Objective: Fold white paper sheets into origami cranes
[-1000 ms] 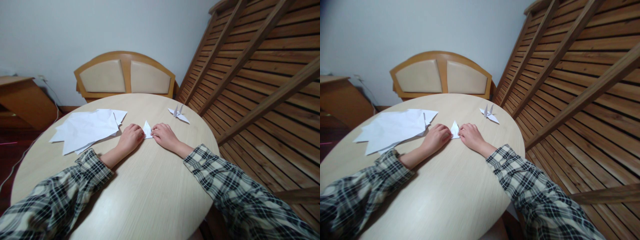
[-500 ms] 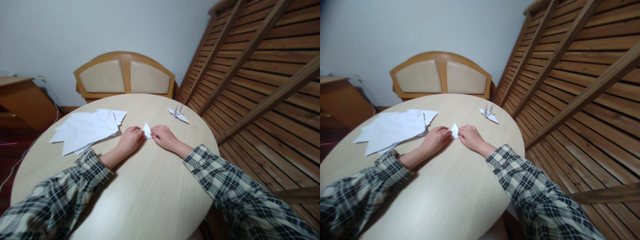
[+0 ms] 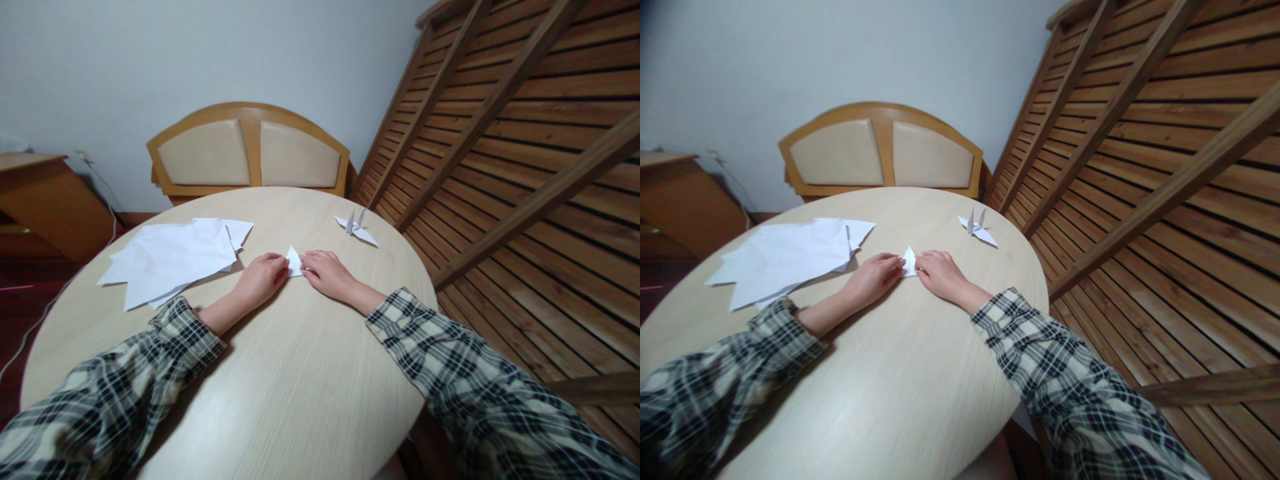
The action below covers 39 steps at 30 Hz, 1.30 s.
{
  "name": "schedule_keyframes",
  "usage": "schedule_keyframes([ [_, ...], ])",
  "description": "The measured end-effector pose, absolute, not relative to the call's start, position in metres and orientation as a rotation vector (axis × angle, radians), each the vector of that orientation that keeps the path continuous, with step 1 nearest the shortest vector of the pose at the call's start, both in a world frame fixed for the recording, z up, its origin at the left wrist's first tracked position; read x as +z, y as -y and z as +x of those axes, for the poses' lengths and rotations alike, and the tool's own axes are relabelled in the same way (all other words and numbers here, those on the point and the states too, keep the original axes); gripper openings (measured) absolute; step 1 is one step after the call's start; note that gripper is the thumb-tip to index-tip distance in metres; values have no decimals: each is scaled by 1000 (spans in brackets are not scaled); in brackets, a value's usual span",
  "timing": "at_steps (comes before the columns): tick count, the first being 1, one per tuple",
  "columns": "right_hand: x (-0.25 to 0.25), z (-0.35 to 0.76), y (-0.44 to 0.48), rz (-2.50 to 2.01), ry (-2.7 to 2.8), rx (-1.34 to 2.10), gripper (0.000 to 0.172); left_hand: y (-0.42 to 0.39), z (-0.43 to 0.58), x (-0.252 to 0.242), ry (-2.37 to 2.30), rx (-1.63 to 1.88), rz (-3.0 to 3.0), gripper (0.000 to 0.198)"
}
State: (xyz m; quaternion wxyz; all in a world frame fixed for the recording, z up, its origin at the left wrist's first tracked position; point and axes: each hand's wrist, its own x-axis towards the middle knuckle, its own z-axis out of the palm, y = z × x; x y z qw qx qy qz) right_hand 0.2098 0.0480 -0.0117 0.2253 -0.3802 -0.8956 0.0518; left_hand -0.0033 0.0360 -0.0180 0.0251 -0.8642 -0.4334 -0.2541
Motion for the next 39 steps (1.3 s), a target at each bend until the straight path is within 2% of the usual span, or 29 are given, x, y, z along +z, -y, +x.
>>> schedule_keyframes([
  [18, -13, 209, -48, -1060, 2488, 119, 18, -41, -3, -22, 1309, -810, -2774, 10],
  [23, -14, 210, -49, -1059, 2479, 141, 18, -41, -4, -22, 1317, -811, -2765, 14],
  [29, -13, 210, -49, -1031, 2480, 158, 16, -43, -5, -23, 1207, -789, -2802, 32],
  [39, -10, 210, -47, -1044, 2485, 163, 14, -45, -5, -26, 1157, -742, -2750, 30],
])
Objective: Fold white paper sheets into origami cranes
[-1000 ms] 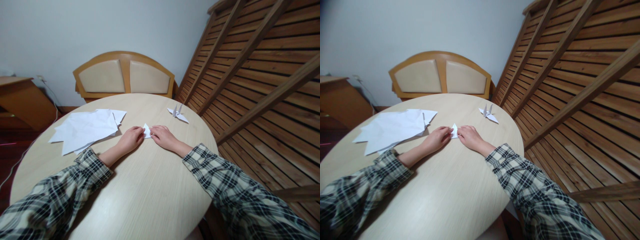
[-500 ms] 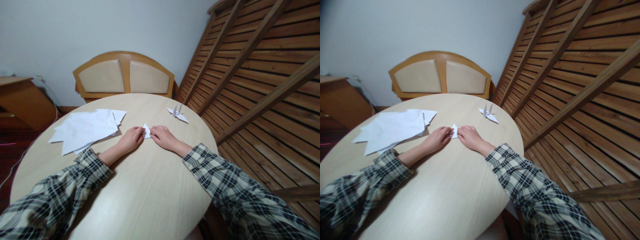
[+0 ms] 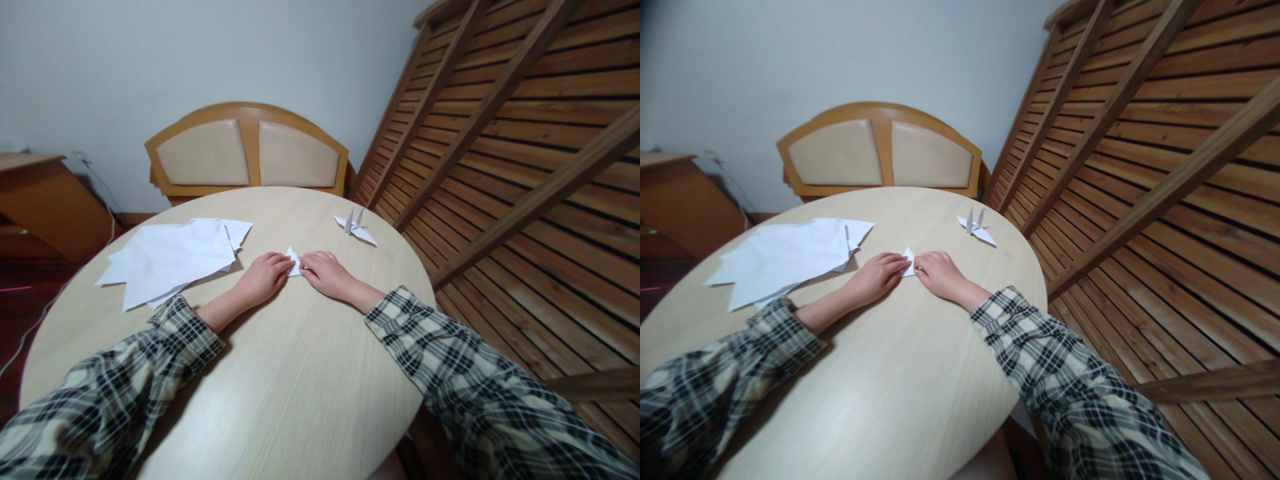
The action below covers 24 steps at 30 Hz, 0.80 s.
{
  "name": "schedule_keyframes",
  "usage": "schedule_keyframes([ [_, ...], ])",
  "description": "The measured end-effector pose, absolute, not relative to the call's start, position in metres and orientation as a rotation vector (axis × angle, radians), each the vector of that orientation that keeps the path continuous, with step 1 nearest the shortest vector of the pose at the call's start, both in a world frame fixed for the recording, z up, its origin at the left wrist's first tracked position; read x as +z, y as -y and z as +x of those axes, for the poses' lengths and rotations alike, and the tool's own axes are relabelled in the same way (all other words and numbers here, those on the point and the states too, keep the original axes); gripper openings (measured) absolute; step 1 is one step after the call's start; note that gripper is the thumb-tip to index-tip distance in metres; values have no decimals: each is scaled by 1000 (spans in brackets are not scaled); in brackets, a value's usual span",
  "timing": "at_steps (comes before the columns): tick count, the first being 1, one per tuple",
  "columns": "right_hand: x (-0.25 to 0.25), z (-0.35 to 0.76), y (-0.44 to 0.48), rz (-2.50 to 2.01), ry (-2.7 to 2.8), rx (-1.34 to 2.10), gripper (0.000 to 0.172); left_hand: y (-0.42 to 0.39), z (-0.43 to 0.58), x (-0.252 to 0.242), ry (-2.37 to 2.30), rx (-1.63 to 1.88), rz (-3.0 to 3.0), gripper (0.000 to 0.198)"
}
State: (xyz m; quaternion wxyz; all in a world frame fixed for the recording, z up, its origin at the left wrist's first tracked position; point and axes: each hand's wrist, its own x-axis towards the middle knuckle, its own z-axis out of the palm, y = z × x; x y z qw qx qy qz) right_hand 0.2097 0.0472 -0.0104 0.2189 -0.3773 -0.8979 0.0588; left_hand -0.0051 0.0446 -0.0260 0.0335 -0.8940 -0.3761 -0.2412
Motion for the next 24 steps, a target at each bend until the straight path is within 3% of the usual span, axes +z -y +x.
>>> schedule_keyframes([
  [14, -8, 207, -45, -1107, 2509, 155, 15, -44, -8, -28, 1180, -651, -2742, 31],
  [20, -7, 207, -43, -1108, 2492, 129, 27, -43, -7, -22, 1149, -596, -2771, 31],
  [24, -7, 208, -43, -1095, 2476, 111, 25, -39, -5, -16, 1121, -572, -2785, 29],
])
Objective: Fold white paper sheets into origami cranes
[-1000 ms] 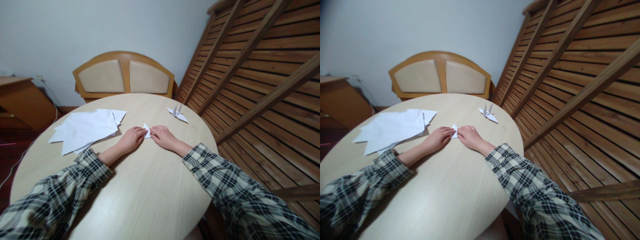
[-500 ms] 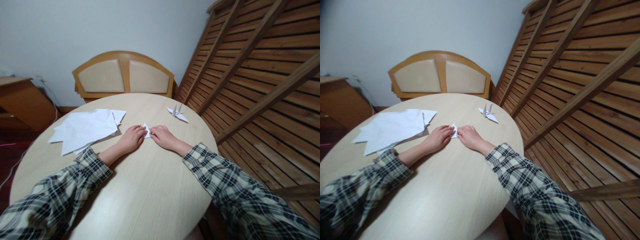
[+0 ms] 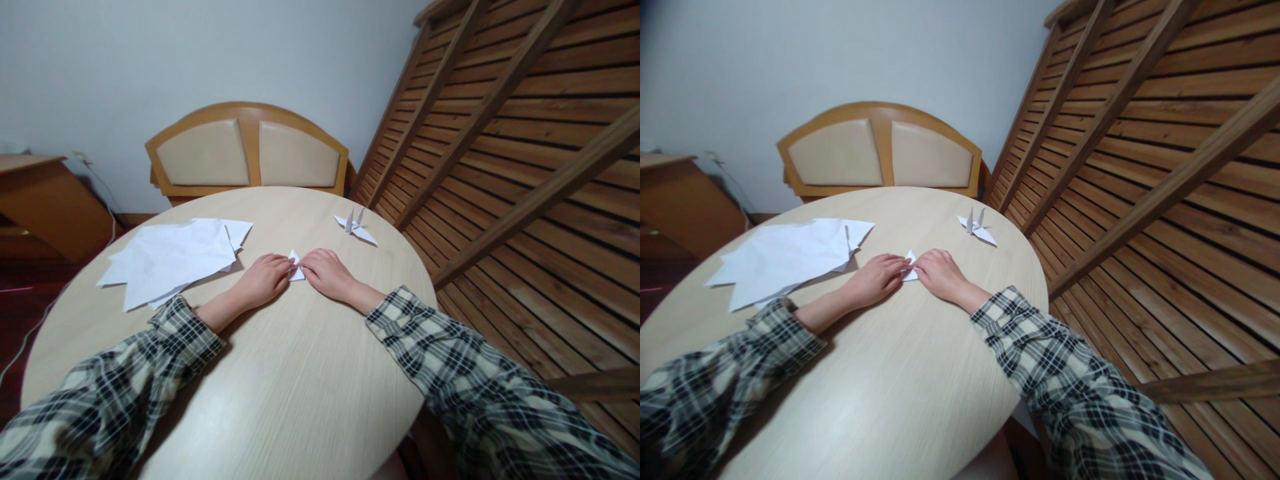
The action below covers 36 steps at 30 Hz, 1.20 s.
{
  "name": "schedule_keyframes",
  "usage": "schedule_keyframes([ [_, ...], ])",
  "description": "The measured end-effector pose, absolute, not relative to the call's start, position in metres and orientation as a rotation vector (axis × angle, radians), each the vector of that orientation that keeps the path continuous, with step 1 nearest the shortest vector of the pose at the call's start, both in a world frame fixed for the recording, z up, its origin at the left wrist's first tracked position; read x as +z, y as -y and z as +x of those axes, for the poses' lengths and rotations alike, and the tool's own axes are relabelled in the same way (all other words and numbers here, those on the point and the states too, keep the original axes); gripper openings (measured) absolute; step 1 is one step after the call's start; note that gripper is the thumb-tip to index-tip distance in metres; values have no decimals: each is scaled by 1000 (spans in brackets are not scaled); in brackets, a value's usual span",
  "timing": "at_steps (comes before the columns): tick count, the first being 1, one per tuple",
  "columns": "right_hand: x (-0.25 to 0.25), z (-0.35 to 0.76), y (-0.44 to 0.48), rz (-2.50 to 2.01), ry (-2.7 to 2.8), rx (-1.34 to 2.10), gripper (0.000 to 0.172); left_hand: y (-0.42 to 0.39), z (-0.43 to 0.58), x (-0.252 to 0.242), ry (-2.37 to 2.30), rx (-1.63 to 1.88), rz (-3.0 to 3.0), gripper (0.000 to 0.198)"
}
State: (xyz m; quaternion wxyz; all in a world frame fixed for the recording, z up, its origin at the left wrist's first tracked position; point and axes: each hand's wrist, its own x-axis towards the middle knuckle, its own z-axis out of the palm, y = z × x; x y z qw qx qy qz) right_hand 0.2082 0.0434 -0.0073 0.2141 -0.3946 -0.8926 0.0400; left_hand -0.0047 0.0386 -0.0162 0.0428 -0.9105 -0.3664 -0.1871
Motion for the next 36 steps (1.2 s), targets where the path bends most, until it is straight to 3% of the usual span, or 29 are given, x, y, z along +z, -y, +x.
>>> schedule_keyframes([
  [36, -15, 212, -54, -1371, 2516, 59, 44, -34, -1, -8, 954, -579, -2943, 32],
])
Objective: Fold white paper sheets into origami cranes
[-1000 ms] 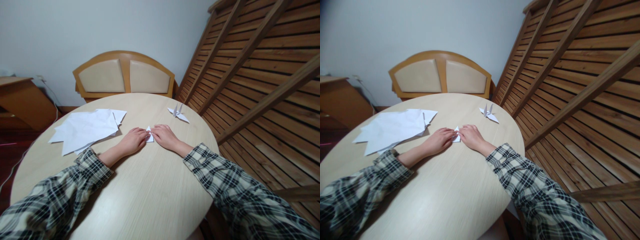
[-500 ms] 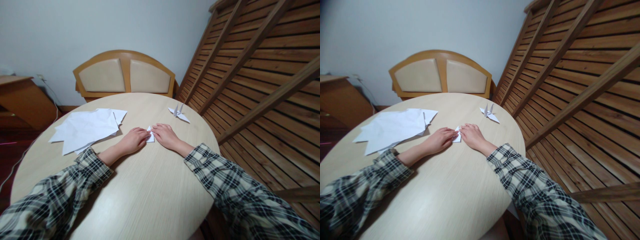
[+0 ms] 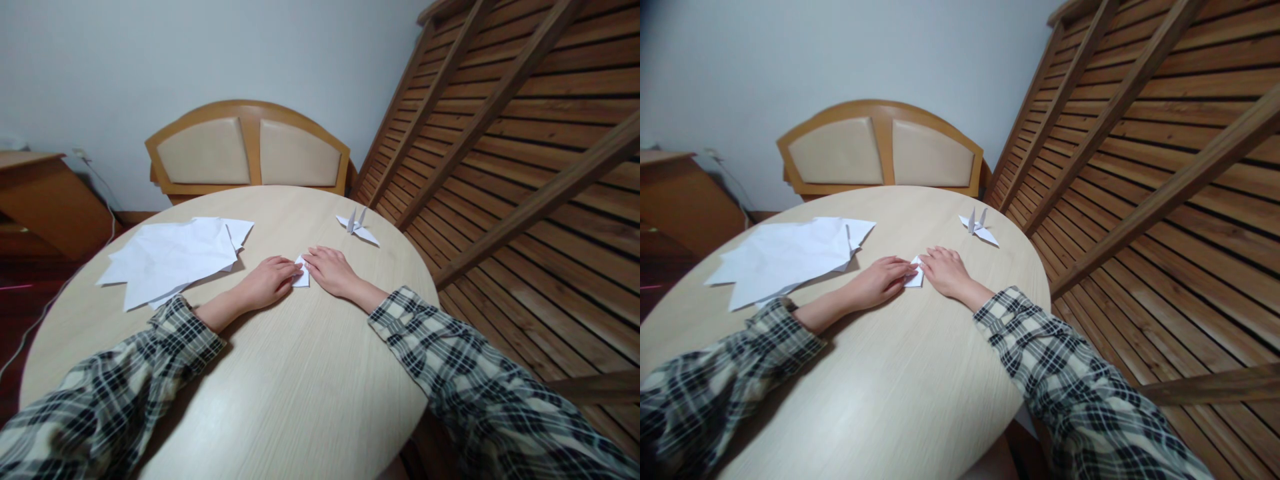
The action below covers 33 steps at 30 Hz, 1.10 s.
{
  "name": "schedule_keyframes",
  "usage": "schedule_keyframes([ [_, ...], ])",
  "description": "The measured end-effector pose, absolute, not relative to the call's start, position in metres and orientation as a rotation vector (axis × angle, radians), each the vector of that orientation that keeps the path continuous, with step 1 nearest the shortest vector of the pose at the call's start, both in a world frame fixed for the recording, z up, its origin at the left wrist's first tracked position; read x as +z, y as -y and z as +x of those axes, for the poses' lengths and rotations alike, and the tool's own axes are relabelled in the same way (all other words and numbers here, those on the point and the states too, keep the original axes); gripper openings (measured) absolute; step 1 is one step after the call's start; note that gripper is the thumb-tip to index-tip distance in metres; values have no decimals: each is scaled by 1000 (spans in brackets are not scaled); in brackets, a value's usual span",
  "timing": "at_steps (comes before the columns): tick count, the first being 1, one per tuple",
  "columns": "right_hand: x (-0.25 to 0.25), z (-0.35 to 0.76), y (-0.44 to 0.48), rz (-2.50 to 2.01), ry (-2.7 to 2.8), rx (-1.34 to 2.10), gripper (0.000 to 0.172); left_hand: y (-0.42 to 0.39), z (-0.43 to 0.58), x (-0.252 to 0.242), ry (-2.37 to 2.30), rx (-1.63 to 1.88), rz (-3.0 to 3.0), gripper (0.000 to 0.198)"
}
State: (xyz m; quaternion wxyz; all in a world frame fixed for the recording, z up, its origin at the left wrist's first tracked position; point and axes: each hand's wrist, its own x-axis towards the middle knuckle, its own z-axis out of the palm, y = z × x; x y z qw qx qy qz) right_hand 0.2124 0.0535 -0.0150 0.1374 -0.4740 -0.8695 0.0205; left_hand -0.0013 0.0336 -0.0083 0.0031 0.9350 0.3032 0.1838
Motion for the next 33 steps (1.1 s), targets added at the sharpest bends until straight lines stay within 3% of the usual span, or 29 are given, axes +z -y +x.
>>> schedule_keyframes([
  [8, -18, 214, -56, -1418, 2475, 111, 45, -28, 2, -10, -1014, 580, 2913, 30],
  [33, -12, 217, -55, -1101, 2402, 129, 27, -32, -2, -15, -1258, 819, 2735, 12],
])
